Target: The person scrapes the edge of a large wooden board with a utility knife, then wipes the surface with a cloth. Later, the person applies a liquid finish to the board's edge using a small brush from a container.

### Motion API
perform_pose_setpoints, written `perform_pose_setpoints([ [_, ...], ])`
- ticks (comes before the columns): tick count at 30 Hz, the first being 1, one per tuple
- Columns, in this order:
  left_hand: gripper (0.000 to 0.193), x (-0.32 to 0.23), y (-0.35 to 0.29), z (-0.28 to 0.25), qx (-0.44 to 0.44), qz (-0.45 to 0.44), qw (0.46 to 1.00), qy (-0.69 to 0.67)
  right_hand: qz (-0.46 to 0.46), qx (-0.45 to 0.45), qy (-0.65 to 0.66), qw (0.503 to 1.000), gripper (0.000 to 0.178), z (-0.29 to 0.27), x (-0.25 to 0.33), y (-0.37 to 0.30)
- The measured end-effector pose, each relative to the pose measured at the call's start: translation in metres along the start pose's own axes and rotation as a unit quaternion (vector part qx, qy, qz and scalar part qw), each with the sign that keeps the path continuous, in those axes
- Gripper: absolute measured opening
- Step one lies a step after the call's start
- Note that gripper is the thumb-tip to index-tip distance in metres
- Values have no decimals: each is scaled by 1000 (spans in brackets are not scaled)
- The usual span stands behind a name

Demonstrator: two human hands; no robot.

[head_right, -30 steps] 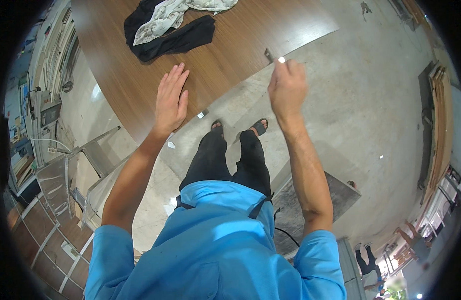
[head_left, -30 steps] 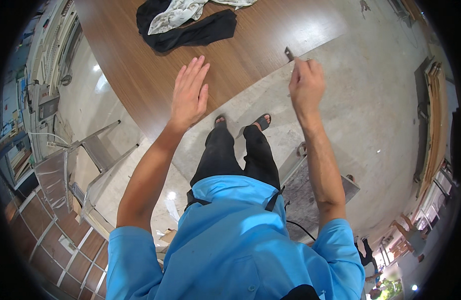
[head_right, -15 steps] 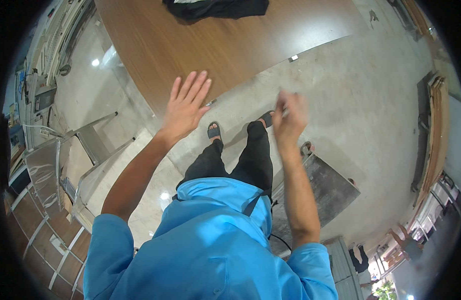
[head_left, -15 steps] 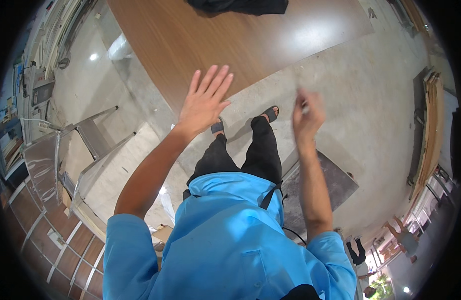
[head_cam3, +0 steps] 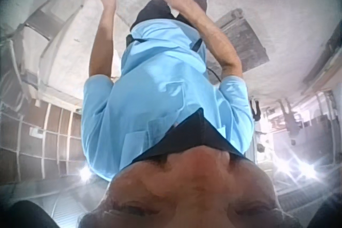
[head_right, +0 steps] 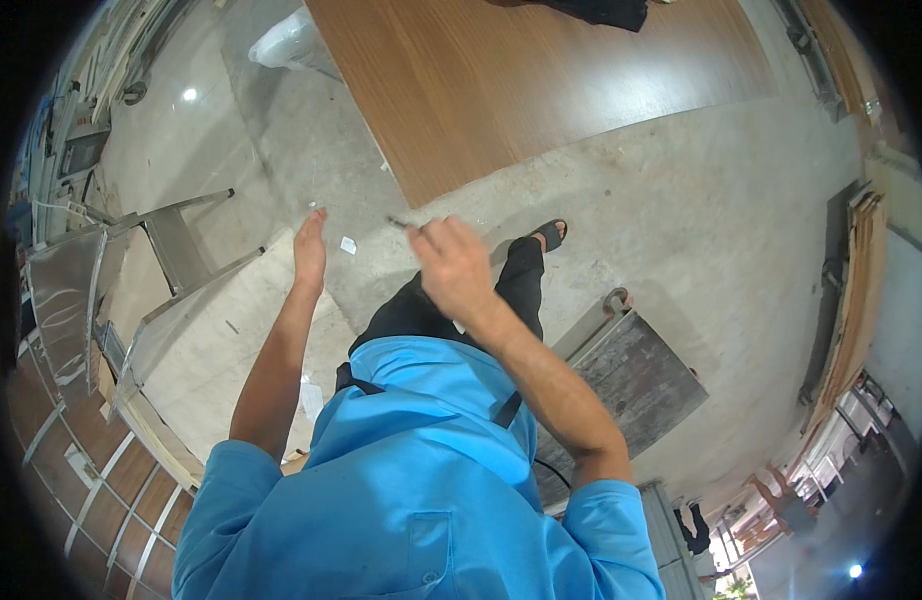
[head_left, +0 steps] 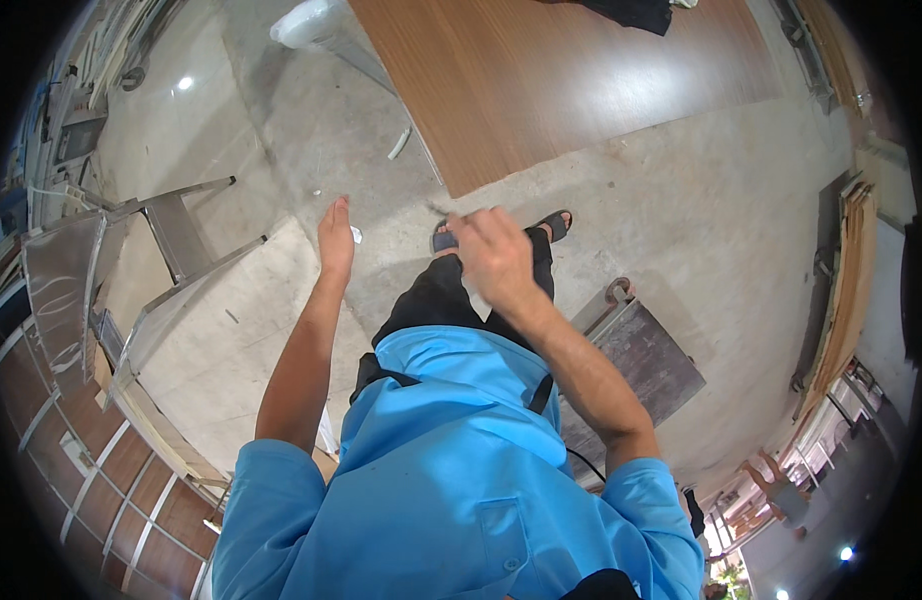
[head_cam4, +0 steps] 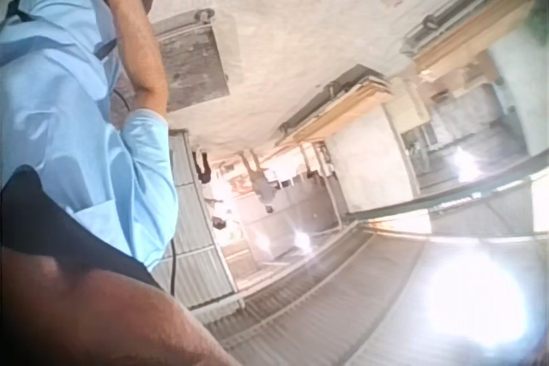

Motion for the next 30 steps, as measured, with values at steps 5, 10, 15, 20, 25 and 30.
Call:
perform_pose_setpoints([
  [5,68,20,-5,11,103,-66,990,-71,72,-198,-167,963,28,-83,-52,21],
  [10,69,20,-7,29,127,-60,983,-118,84,-163,-193,964,22,-58,-58,12],
  [15,75,-12,-18,75,132,-134,956,-226,44,-43,37,997,29,32,33,-33],
  [20,81,-106,-84,158,304,-60,869,-385,276,-130,16,952,27,-61,-31,-92],
  [25,86,-184,-96,115,-72,436,881,170,469,-286,34,835,20,-182,-93,-209],
  [30,68,-225,-94,171,67,622,700,343,593,-360,-3,721,24,-224,-107,-310],
])
Point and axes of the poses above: each hand's wrist, its own y-axis towards the middle knuckle, its own z-axis out of the palm, x = y × z, the point moved 8 cm from there along y, towards the middle knuckle, and after that the axes turned 4 degrees about -x, right-handed, at the moved point
